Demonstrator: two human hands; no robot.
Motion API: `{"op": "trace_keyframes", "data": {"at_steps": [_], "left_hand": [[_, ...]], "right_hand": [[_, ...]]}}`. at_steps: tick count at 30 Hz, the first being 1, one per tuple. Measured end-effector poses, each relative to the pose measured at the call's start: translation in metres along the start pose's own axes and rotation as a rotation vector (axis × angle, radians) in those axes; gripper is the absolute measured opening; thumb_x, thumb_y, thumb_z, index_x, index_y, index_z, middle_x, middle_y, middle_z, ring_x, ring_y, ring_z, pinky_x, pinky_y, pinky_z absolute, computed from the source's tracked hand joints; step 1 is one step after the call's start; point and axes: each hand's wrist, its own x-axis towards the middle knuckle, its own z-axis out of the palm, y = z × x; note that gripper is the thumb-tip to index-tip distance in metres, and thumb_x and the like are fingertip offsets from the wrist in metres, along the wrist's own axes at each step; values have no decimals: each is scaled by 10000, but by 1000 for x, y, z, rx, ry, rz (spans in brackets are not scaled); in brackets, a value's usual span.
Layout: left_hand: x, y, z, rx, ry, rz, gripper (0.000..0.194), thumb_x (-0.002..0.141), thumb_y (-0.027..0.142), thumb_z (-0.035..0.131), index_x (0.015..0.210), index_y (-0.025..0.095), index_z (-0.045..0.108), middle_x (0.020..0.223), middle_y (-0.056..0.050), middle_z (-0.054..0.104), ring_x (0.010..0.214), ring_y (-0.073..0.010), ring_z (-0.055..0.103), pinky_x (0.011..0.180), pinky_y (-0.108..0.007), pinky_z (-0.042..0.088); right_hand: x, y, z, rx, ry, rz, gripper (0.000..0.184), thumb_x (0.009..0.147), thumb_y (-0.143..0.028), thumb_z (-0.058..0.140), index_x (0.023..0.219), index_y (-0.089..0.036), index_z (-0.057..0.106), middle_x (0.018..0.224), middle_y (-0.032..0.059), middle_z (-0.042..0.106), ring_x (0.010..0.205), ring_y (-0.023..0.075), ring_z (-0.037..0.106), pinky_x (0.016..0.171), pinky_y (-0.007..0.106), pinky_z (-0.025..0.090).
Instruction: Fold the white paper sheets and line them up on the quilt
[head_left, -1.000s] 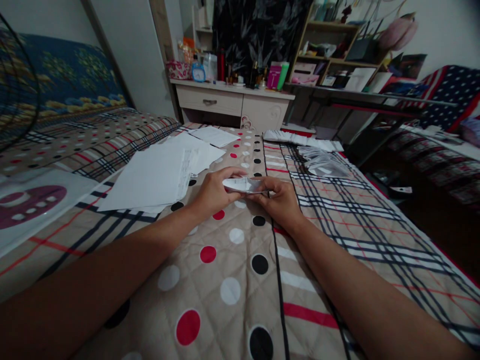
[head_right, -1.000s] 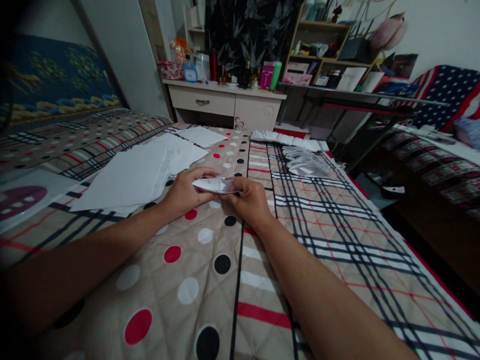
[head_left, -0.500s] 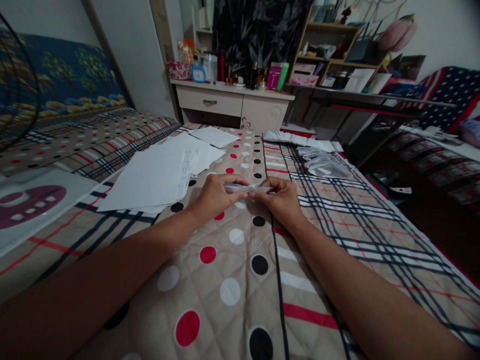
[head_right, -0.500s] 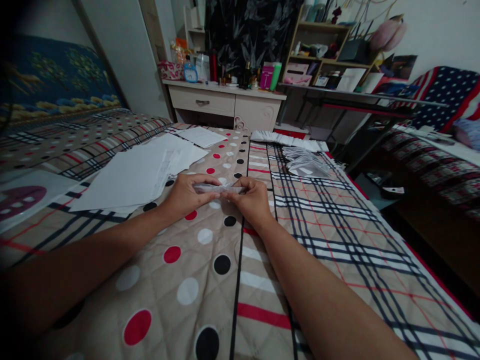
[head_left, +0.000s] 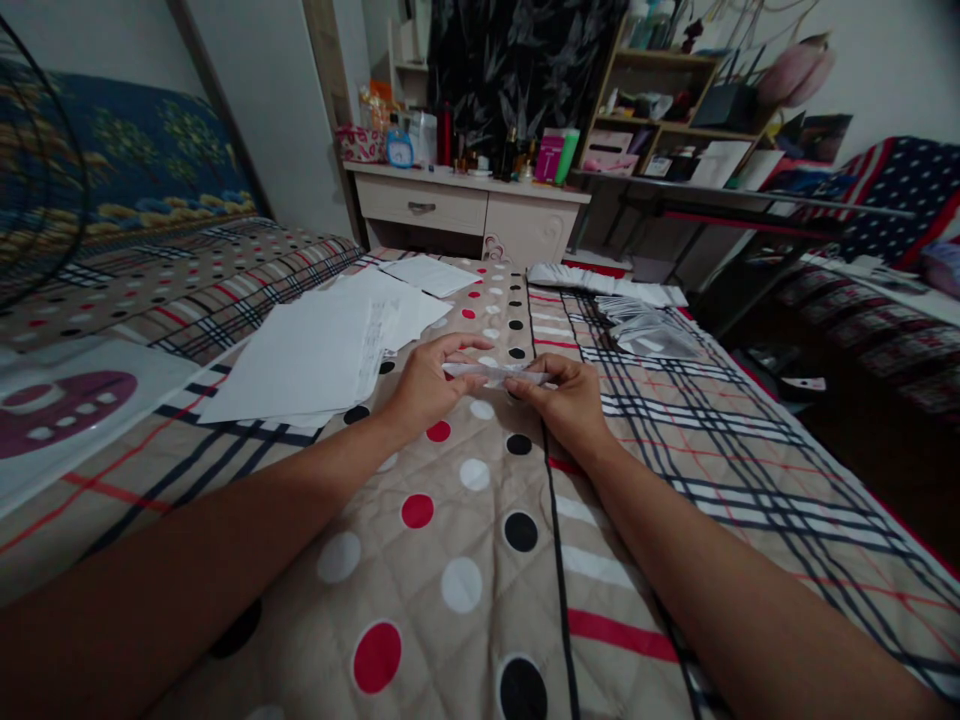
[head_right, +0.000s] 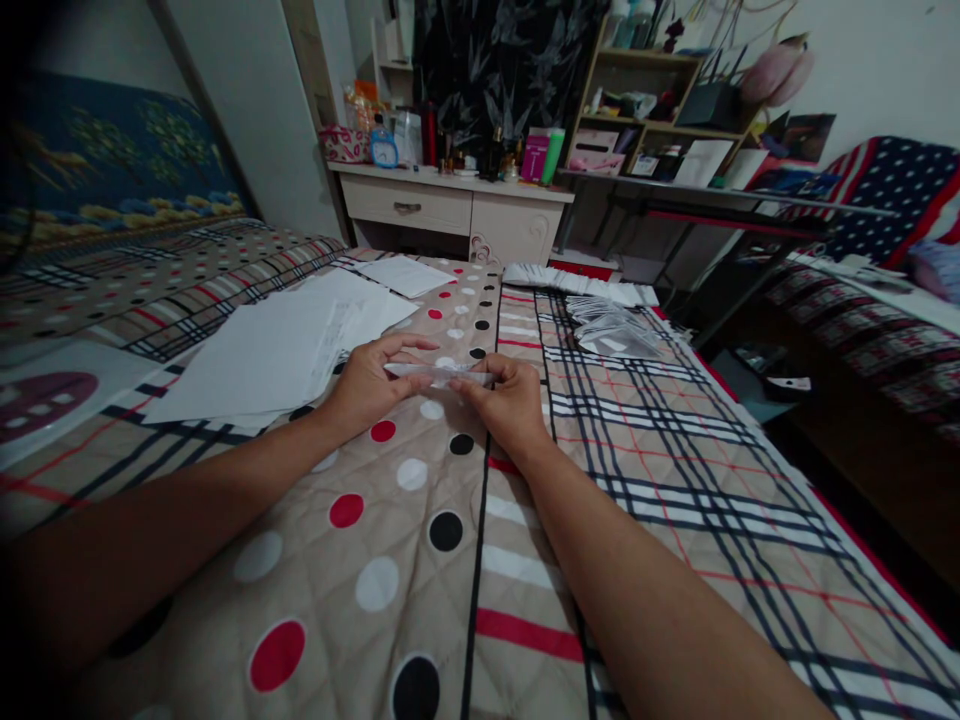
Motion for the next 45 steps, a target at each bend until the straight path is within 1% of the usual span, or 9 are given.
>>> {"op": "trace_keyframes", "data": {"at_steps": [7, 10, 14, 18, 21, 25, 31, 38, 45], "left_hand": [[2, -3, -1, -25, -90, 18, 349, 788, 71, 560, 1100, 167, 683, 1025, -44, 731, 870, -157, 674, 745, -255, 518], [0, -11, -1, 76, -148, 46, 255, 786, 200, 656, 1028, 173, 729, 1011, -56, 747, 924, -196, 679, 805, -290, 517], [-3, -20, 1, 200, -162, 36, 259, 734, 301, 731, 971, 203, 763, 925, -42, 767, 826, -213, 696, 783, -316, 516], [-3, -15, 0, 168, -129, 8, 204, 737, 252, 708, 924, 200, 770, 880, -19, 769, 789, -195, 692, 726, -285, 516], [-3, -6, 0, 124, -117, -24, 167, 715, 208, 713, 869, 186, 773, 838, -13, 767, 756, -182, 689, 692, -264, 512], [-4, -4, 1, 108, -121, -30, 155, 715, 206, 709, 853, 179, 774, 835, -14, 768, 737, -172, 688, 684, -252, 510], [-4, -10, 2, 123, -138, -14, 179, 733, 236, 697, 887, 181, 771, 847, -16, 767, 742, -171, 686, 678, -253, 505], [-1, -10, -4, 202, -86, 20, 166, 701, 254, 736, 847, 181, 763, 820, -19, 758, 760, -185, 675, 719, -281, 510], [5, -12, -8, -56, 40, -187, 310, 641, 244, 790, 926, 139, 724, 814, -38, 732, 642, -141, 633, 595, -253, 508]], "right_hand": [[1, 3, -2, -60, 37, -39, 190, 658, -295, 762, 631, -159, 633, 560, -8, 597, 507, 116, 486, 494, 238, 353], [-1, 3, -2, -154, -15, -125, 142, 683, -248, 741, 629, -162, 642, 611, 2, 621, 571, 128, 527, 545, 243, 382], [-5, -2, 1, -210, -103, -185, 107, 707, -248, 736, 697, -172, 660, 656, -3, 632, 602, 130, 538, 571, 249, 396], [-4, -6, 3, -135, -23, -188, 421, 598, -220, 808, 976, -202, 622, 872, 3, 668, 660, 132, 555, 607, 258, 441], [-2, -3, 3, -15, -31, -105, 571, 578, -232, 816, 1088, -214, 559, 840, -11, 649, 645, 136, 562, 584, 260, 456], [0, 2, 4, 97, -44, -37, 532, 563, -246, 829, 1021, -211, 560, 717, -39, 616, 616, 137, 563, 556, 251, 452], [0, 0, 5, 84, -22, -13, 444, 546, -238, 839, 906, -208, 581, 683, -33, 626, 578, 132, 561, 514, 236, 437], [0, 0, 3, 64, -65, 70, 229, 628, -333, 782, 712, -177, 636, 593, -5, 622, 503, 128, 532, 454, 235, 396], [7, 8, -6, 22, -35, 179, 262, 611, -356, 797, 725, -158, 669, 532, 7, 635, 438, 126, 532, 402, 217, 355]]}}
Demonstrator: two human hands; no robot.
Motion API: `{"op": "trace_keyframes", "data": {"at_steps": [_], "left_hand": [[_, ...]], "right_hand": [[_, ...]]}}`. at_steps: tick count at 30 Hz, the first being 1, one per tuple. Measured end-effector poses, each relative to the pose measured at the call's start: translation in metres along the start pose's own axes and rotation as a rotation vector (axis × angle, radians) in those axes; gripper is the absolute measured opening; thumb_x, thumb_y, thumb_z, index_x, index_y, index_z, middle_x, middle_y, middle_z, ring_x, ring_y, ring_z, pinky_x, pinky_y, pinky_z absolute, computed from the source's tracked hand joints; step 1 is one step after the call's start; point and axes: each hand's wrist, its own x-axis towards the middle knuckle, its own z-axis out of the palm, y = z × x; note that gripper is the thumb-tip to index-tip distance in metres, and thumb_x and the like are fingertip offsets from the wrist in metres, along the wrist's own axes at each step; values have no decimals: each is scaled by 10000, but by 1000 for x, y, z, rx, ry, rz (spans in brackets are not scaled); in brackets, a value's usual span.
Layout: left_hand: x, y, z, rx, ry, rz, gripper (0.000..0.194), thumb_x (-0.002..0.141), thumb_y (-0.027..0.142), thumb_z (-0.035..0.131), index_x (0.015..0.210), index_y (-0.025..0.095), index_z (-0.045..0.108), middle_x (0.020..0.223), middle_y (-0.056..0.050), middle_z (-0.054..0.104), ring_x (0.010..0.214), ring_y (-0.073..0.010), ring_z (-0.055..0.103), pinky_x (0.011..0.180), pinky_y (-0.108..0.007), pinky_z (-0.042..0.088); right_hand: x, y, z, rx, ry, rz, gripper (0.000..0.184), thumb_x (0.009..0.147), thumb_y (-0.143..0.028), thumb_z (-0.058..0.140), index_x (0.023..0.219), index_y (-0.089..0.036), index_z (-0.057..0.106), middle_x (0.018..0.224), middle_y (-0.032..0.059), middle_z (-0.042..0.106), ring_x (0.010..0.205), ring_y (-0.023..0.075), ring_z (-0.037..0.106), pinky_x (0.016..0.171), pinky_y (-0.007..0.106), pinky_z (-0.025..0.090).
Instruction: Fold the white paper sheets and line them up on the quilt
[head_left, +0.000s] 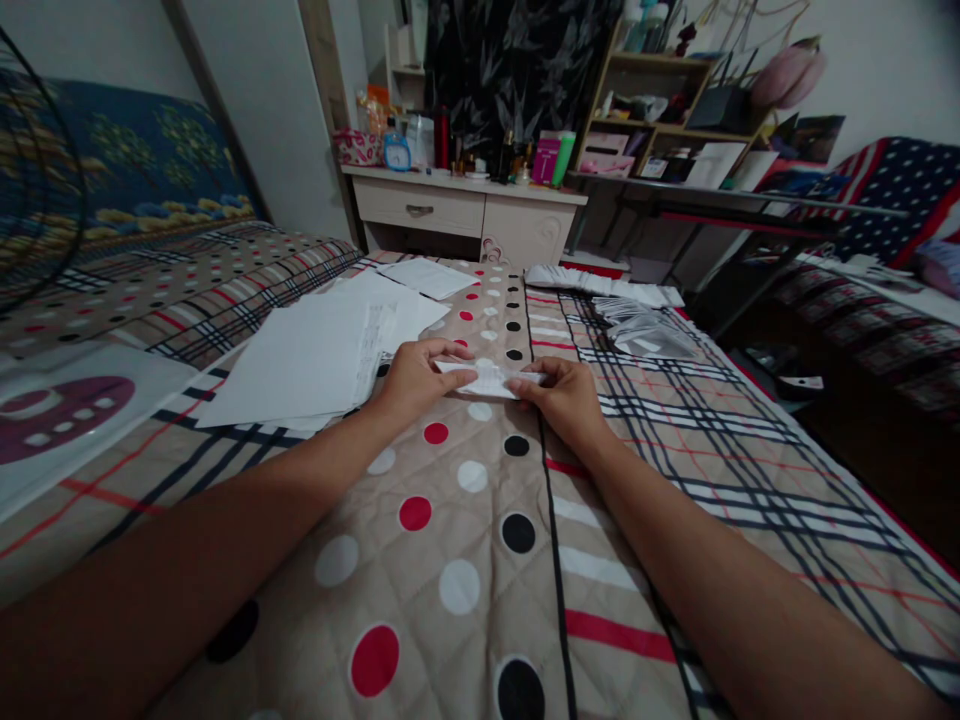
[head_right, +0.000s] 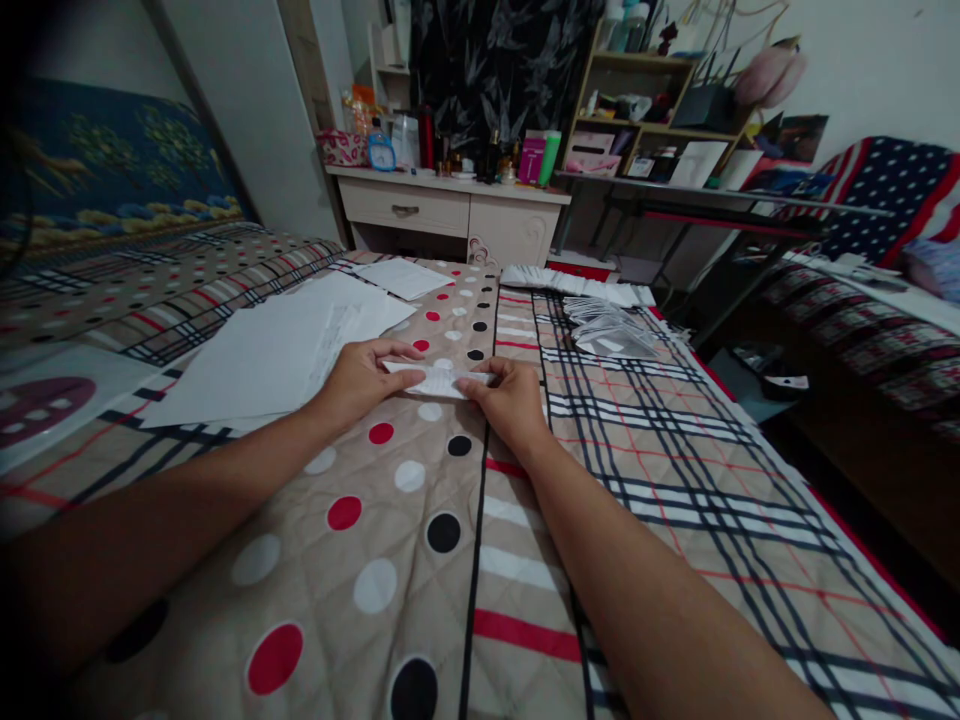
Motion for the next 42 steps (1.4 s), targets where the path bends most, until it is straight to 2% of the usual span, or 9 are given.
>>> {"op": "trace_keyframes", "data": {"at_steps": [4, 7, 12, 15, 20, 25, 29, 34, 42], "left_hand": [[-1, -1, 3, -278, -39, -215, 394, 642, 231, 801, 1002, 123, 682, 692, -16, 696, 560, -126, 623, 561, -254, 526], [-1, -1, 5, -385, -54, -268, 348, 641, 196, 795, 958, 119, 675, 726, -22, 708, 588, -127, 648, 597, -260, 549], [1, -3, 5, -366, -93, -234, 220, 702, 272, 758, 847, 118, 695, 767, -34, 720, 626, -125, 651, 657, -265, 554], [0, -4, 3, -378, -183, -194, 294, 719, 358, 753, 891, 126, 701, 831, -51, 730, 692, -132, 657, 666, -248, 539], [-1, -5, -2, -267, -309, -125, 503, 621, 329, 835, 1067, 151, 684, 824, -36, 696, 599, -92, 581, 492, -181, 417], [-1, -6, -4, -265, -325, -133, 538, 641, 382, 818, 1119, 177, 679, 846, -52, 691, 620, -114, 600, 487, -192, 427], [0, -3, -5, -373, -353, -181, 574, 602, 326, 847, 1123, 167, 669, 926, -77, 709, 735, -151, 655, 594, -221, 497], [0, -3, -6, -485, -380, -244, 593, 578, 229, 855, 1128, 155, 644, 939, -67, 716, 751, -130, 659, 659, -213, 504], [3, -13, -7, -526, -386, -229, 521, 617, 257, 836, 1100, 178, 658, 965, -55, 712, 737, -125, 665, 673, -223, 528]], "right_hand": [[4, 4, -2, 36, -1, 23, 277, 631, -371, 786, 754, -152, 669, 508, 2, 624, 413, 121, 537, 385, 203, 347], [4, 4, -2, 55, 7, 19, 276, 632, -348, 781, 792, -158, 662, 520, -7, 628, 402, 116, 541, 373, 193, 344], [3, 1, -1, 120, 30, 45, 273, 635, -327, 762, 826, -167, 650, 492, -21, 619, 364, 104, 507, 350, 183, 330], [3, -2, -1, 200, 34, 68, 251, 608, -306, 763, 773, -161, 641, 519, -7, 645, 381, 100, 522, 360, 181, 357], [3, -6, -2, 272, 43, 99, 215, 594, -284, 754, 726, -158, 639, 552, -12, 652, 372, 71, 499, 361, 171, 374], [2, -8, -1, 282, 38, 103, 214, 597, -304, 748, 714, -160, 641, 564, -18, 639, 370, 67, 482, 356, 181, 387], [1, -8, -1, 297, 38, 100, 232, 590, -303, 756, 729, -158, 640, 574, -15, 643, 375, 68, 479, 356, 185, 393], [1, -6, 0, 272, 57, 80, 251, 591, -311, 760, 756, -163, 644, 592, -8, 657, 385, 78, 491, 348, 189, 389], [2, -3, 0, 274, 51, 58, 267, 600, -323, 768, 784, -167, 655, 574, -19, 641, 394, 81, 494, 367, 196, 404]]}}
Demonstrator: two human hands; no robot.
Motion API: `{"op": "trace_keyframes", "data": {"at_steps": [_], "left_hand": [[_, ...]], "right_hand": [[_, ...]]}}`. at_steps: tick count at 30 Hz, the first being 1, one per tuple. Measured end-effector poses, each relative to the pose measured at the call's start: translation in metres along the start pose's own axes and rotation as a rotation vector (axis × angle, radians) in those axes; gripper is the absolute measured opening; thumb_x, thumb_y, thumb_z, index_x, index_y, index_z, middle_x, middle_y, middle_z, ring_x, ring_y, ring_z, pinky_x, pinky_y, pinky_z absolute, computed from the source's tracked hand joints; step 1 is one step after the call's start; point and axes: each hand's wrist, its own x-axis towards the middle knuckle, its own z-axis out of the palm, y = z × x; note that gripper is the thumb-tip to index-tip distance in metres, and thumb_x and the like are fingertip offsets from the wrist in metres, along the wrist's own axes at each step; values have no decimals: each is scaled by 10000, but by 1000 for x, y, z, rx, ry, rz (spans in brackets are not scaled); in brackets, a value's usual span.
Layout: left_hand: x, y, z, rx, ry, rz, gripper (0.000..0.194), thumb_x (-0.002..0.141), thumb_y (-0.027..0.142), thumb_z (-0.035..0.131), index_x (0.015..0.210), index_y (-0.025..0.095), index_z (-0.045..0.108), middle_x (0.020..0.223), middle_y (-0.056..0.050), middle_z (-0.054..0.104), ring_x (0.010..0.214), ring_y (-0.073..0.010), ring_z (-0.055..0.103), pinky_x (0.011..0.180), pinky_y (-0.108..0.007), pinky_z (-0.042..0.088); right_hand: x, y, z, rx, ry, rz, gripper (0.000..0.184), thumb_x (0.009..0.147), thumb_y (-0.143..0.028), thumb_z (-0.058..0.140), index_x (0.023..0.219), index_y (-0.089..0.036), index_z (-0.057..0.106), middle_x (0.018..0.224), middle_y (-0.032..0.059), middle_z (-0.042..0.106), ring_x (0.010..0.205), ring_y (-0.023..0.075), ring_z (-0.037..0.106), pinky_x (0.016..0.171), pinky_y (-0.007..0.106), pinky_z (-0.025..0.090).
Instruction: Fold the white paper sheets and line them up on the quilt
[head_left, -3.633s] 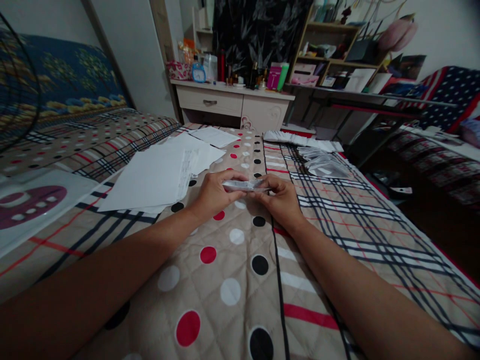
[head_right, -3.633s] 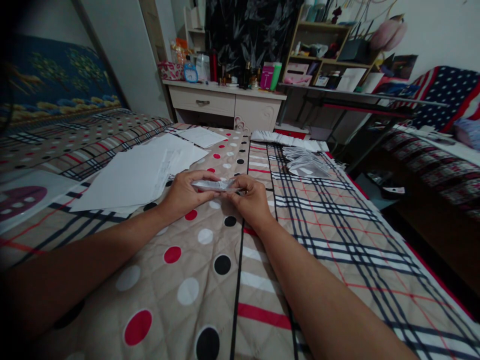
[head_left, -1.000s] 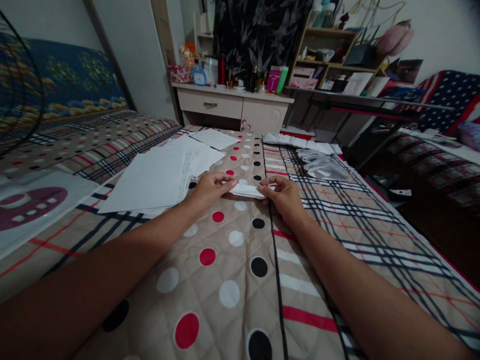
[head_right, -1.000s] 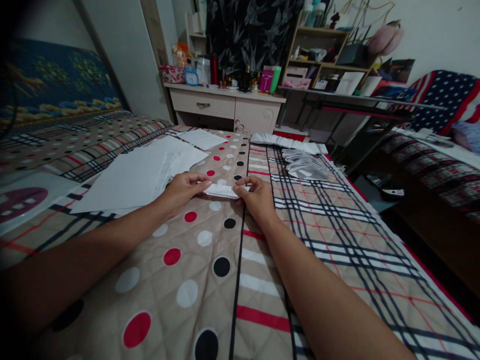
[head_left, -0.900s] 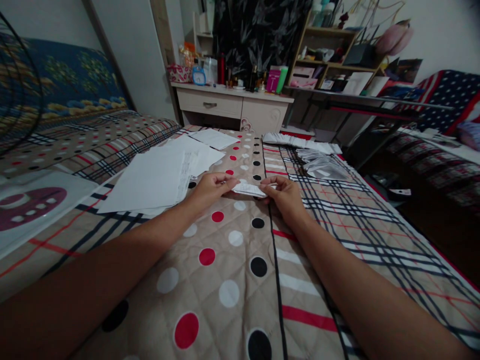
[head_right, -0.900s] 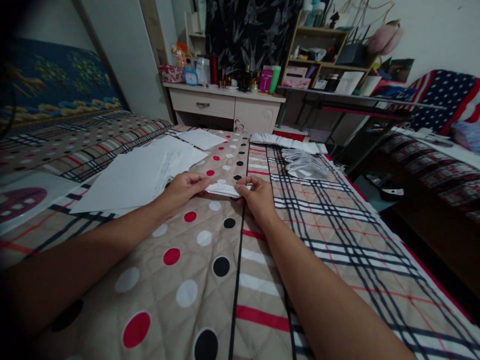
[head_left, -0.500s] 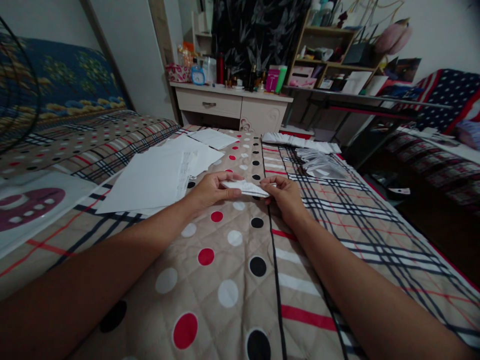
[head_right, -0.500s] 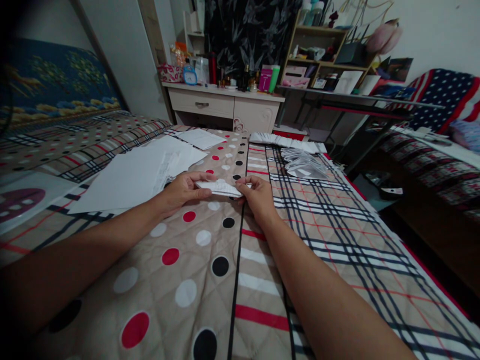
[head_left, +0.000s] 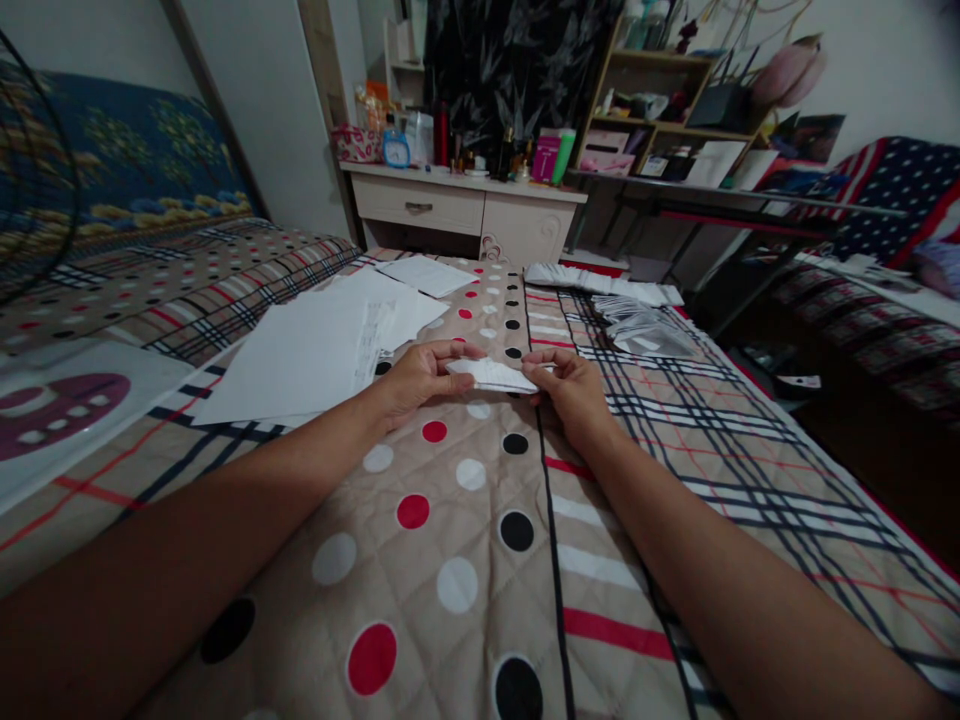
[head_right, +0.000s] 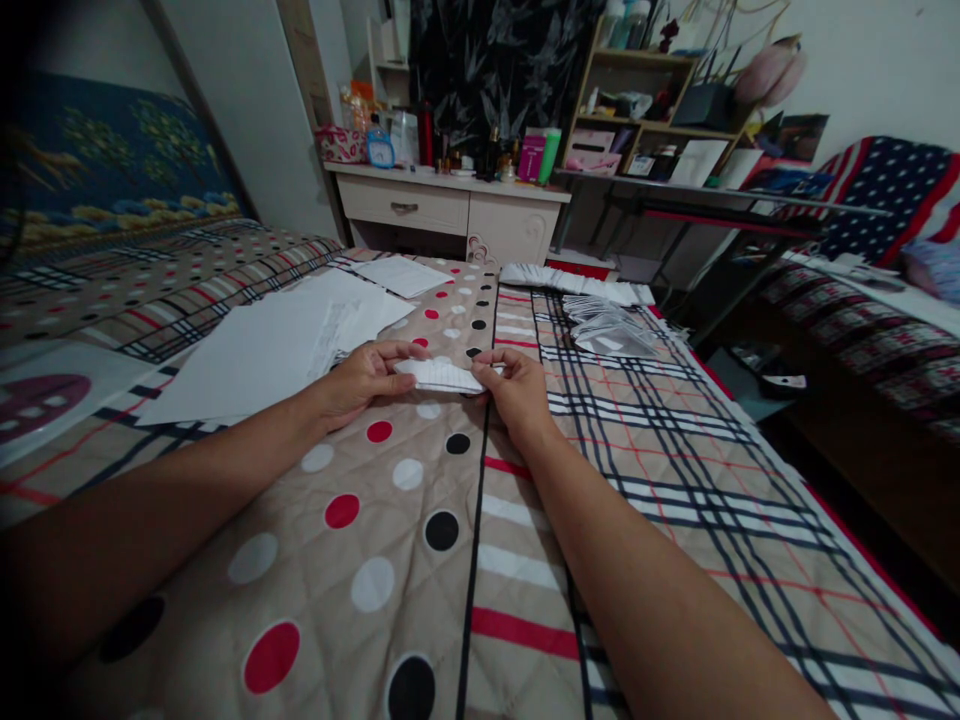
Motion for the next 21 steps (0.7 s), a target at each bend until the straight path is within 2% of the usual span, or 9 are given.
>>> {"op": "trace_keyframes", "data": {"at_steps": [5, 10, 13, 16, 19, 21], "left_hand": [[0, 0, -1, -41, -59, 10, 477, 633, 243, 838, 1077, 193, 670, 1014, -53, 708, 797, -126, 670, 727, -223, 530], [-2, 3, 3, -102, -73, 2, 515, 630, 249, 841, 1097, 202, 630, 956, -43, 702, 775, -133, 661, 690, -220, 524], [-2, 7, 5, -180, -24, 1, 531, 624, 218, 840, 1094, 205, 593, 915, -26, 687, 753, -121, 648, 666, -205, 511], [-2, 10, 6, -234, 81, 39, 537, 625, 192, 830, 1100, 196, 580, 948, -25, 666, 785, -116, 637, 676, -201, 505], [-1, 11, 8, -231, 147, 74, 598, 657, 251, 818, 1187, 195, 547, 997, -47, 658, 825, -139, 642, 685, -235, 519], [-2, 11, 10, -164, 153, 45, 680, 672, 314, 816, 1264, 196, 502, 968, -61, 671, 773, -155, 654, 660, -269, 534]], "right_hand": [[-1, -2, 1, 11, 5, 28, 275, 590, -318, 766, 780, -164, 640, 556, -24, 627, 372, 78, 473, 361, 203, 387], [-1, -2, 1, -3, -9, 15, 279, 599, -334, 767, 784, -169, 640, 558, -20, 629, 382, 83, 472, 375, 210, 384], [-1, -1, 0, -25, 5, -9, 284, 610, -350, 762, 794, -170, 642, 556, -23, 622, 385, 84, 471, 385, 213, 384], [0, 0, -3, -61, 61, -44, 294, 634, -355, 751, 836, -169, 646, 557, -28, 606, 402, 91, 490, 384, 204, 368], [0, 1, -4, -132, 107, -99, 292, 674, -355, 732, 882, -167, 650, 538, -37, 572, 424, 105, 506, 391, 208, 374], [-1, 1, -4, -207, 113, -179, 264, 705, -340, 715, 896, -168, 655, 542, -37, 568, 439, 109, 505, 416, 221, 401]]}}
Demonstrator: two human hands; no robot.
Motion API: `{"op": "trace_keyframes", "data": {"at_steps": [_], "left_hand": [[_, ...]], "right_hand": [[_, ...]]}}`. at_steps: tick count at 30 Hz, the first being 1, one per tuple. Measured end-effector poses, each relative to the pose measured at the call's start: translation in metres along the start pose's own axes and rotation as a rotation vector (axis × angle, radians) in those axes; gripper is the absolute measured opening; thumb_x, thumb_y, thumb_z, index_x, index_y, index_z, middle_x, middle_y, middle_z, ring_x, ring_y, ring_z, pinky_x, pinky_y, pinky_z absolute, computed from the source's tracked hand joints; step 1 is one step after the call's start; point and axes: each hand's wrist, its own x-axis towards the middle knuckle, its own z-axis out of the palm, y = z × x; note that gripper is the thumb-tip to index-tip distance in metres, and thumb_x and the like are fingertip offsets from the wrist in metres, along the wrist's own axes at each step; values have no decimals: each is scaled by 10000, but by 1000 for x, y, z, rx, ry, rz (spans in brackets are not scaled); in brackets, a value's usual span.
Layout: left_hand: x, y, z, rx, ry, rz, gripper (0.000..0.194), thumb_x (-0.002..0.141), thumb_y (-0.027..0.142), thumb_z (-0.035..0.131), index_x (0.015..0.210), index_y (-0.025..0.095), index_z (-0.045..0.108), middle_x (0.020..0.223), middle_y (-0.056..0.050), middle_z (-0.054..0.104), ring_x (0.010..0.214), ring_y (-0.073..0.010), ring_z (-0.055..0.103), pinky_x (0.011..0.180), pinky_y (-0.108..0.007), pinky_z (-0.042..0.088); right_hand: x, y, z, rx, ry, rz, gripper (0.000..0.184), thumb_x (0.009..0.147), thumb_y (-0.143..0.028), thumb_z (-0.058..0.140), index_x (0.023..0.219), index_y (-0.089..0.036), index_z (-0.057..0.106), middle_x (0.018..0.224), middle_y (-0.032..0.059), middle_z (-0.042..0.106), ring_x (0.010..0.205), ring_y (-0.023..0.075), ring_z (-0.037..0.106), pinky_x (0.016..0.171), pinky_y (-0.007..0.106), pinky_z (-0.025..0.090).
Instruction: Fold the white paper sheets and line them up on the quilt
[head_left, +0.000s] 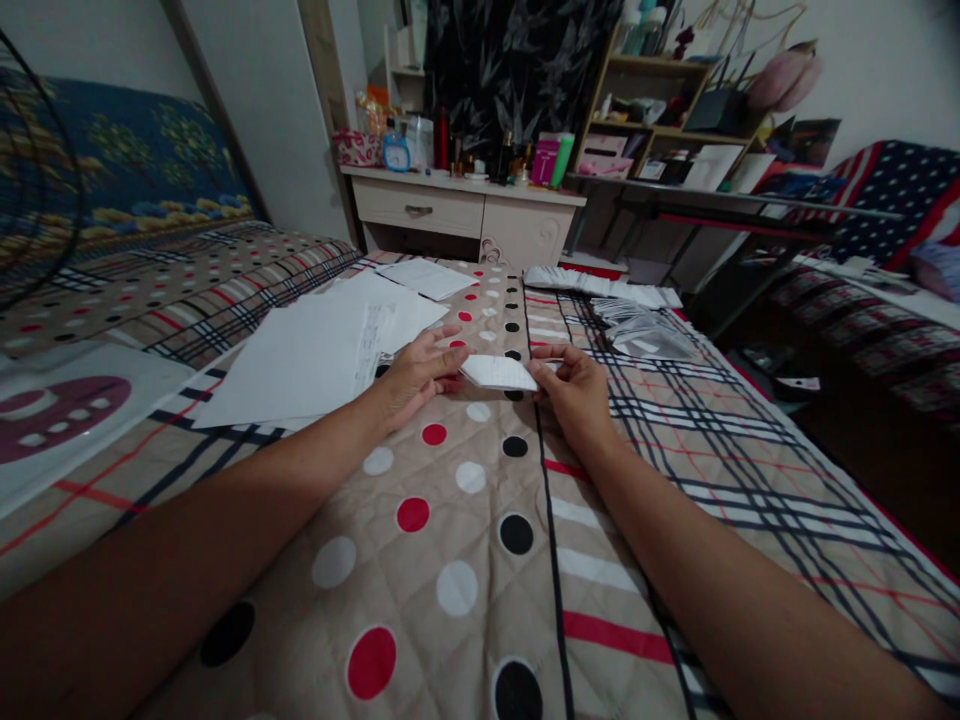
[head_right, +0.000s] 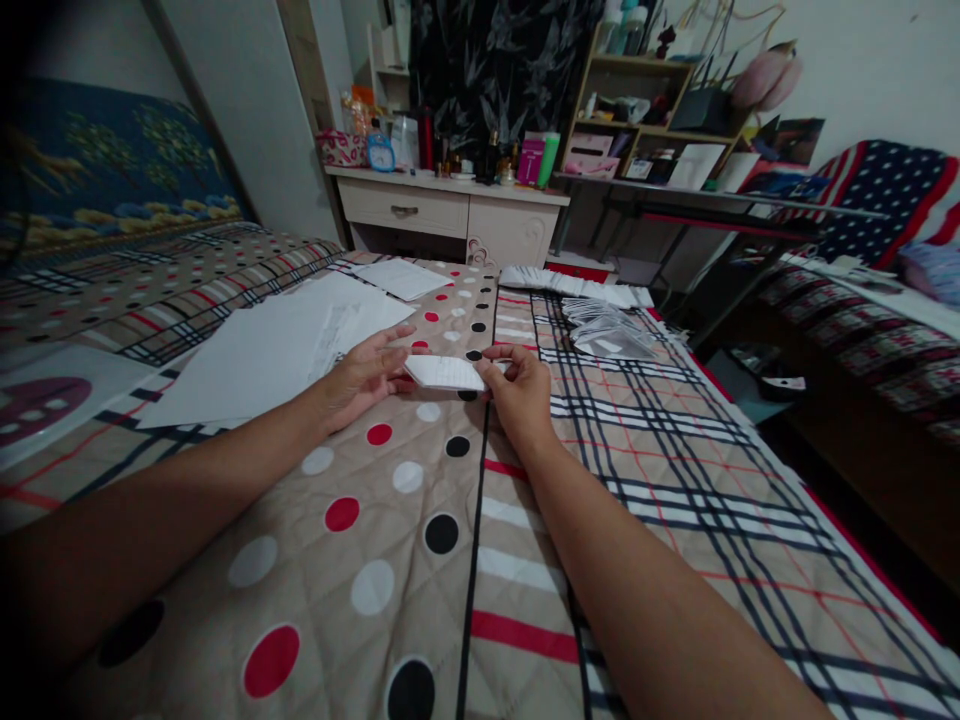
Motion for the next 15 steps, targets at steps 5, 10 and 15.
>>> {"op": "trace_keyframes", "data": {"at_steps": [5, 10, 15], "left_hand": [[-3, -6, 2, 265, -43, -109, 598, 577, 272, 867, 1112, 138, 636, 961, -86, 714, 719, -151, 670, 652, -267, 544], [-1, -10, -1, 507, 50, 103, 362, 616, 253, 806, 944, 131, 713, 860, -42, 734, 740, -153, 666, 697, -269, 533], [-5, -5, 4, 804, 87, 337, 252, 657, 267, 776, 870, 135, 745, 835, -39, 744, 756, -167, 666, 702, -261, 513]], "right_hand": [[-5, 0, 4, -58, -65, -174, 261, 735, -316, 714, 958, -196, 652, 651, -20, 627, 531, 126, 553, 514, 249, 459], [-3, 5, 6, 105, -194, -87, 430, 585, -287, 830, 962, -207, 640, 715, -20, 651, 629, 147, 594, 587, 264, 493], [-2, 6, 6, 180, -246, 16, 293, 538, -261, 841, 726, -173, 634, 676, -2, 663, 603, 142, 586, 588, 264, 478]]}}
